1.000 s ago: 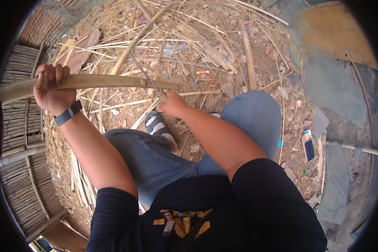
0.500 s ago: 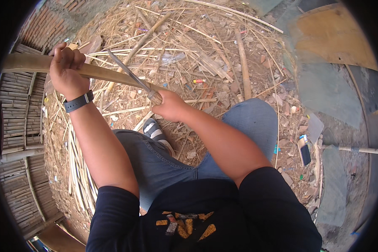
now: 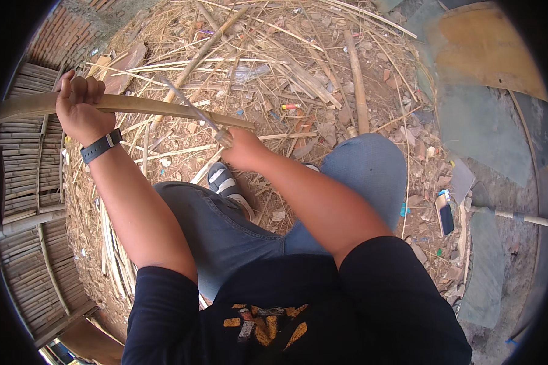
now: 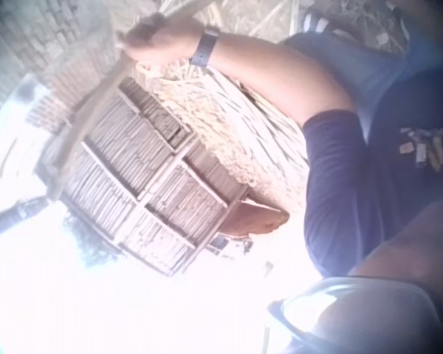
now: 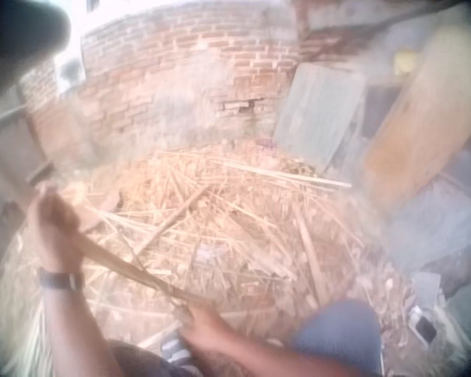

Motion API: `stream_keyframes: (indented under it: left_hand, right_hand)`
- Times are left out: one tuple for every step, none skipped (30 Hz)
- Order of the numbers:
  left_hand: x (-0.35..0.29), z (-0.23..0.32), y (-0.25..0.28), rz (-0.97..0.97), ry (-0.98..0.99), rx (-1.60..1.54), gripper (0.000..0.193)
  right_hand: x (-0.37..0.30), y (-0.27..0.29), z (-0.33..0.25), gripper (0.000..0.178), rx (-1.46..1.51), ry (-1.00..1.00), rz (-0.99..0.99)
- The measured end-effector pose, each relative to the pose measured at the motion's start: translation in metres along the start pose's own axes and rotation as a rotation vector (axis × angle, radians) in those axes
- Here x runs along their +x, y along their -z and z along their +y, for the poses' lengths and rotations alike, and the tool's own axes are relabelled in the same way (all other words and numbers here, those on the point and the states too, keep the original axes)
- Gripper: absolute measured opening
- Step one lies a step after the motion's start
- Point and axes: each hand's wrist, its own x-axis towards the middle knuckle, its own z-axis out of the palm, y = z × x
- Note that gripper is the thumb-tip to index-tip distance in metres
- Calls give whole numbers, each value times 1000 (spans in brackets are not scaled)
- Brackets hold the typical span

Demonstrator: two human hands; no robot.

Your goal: The person sits on the ground and uses a knife to split long bamboo strips into thinner pieces. They hold the bamboo with one hand and use the knife to carefully shave and separate the material, creating a pile of thin strips.

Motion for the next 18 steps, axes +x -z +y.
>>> stream_keyframes:
  left_hand:
    - [1, 1, 0, 13, 7, -12, 19]
    - [3, 2, 6, 25, 5, -20, 19]
    - [2, 2, 10, 37, 15, -24, 19]
    - [2, 3, 13, 53, 3, 32, 21]
    - [6, 3, 14, 23, 16, -1, 21]
    - [5, 3, 18, 5, 37, -29, 21]
    - [5, 4, 22, -12, 57, -54, 20]
    - [3, 4, 21, -13, 62, -57, 20]
    - [3, 5, 20, -58, 70, -83, 20]
    - [3, 5, 20, -103, 78, -108, 20]
    - [3, 4, 21, -147, 85, -133, 20]
    - [3, 5, 19, -135, 88, -133, 21]
    - [2, 5, 18, -122, 89, -132, 21]
    - [2, 5, 17, -110, 90, -132, 21]
    - [2, 5, 20, -117, 86, -134, 21]
    - [3, 5, 23, -125, 83, -135, 22]
    - [4, 5, 25, -133, 80, -137, 22]
    - [3, 4, 24, -133, 82, -130, 22]
  right_hand:
    - [5, -1, 21, 44, -42, -46, -11]
    - [12, -1, 45, 44, -82, -83, -24]
    - [12, 1, 45, 45, -118, -130, -40]
    - [16, 3, 42, 45, -106, -119, -26]
    - [20, 5, 40, 46, -94, -109, -12]
    - [16, 7, 31, 46, -86, -107, -10]
    - [8, 10, 13, 45, -62, -56, -29]
    - [-1, 15, -13, 43, -37, -5, -45]
    - [-5, 17, -25, 42, -8, 47, -53]
    - [-3, 13, -21, 42, -16, 84, -14]
    - [2, 5, -11, 41, -24, 122, 24]
    - [6, 1, -2, 41, -33, 162, 69]
    - [10, -1, 11, 41, -52, 37, 52]
    - [13, -2, 26, 42, -72, -88, 36]
    - [13, -3, 29, 43, -87, -215, 13]
    - [15, -2, 32, 44, -85, -217, 6]
    - [18, 0, 34, 44, -83, -220, -1]
    - [18, 2, 33, 44, -88, -226, -12]
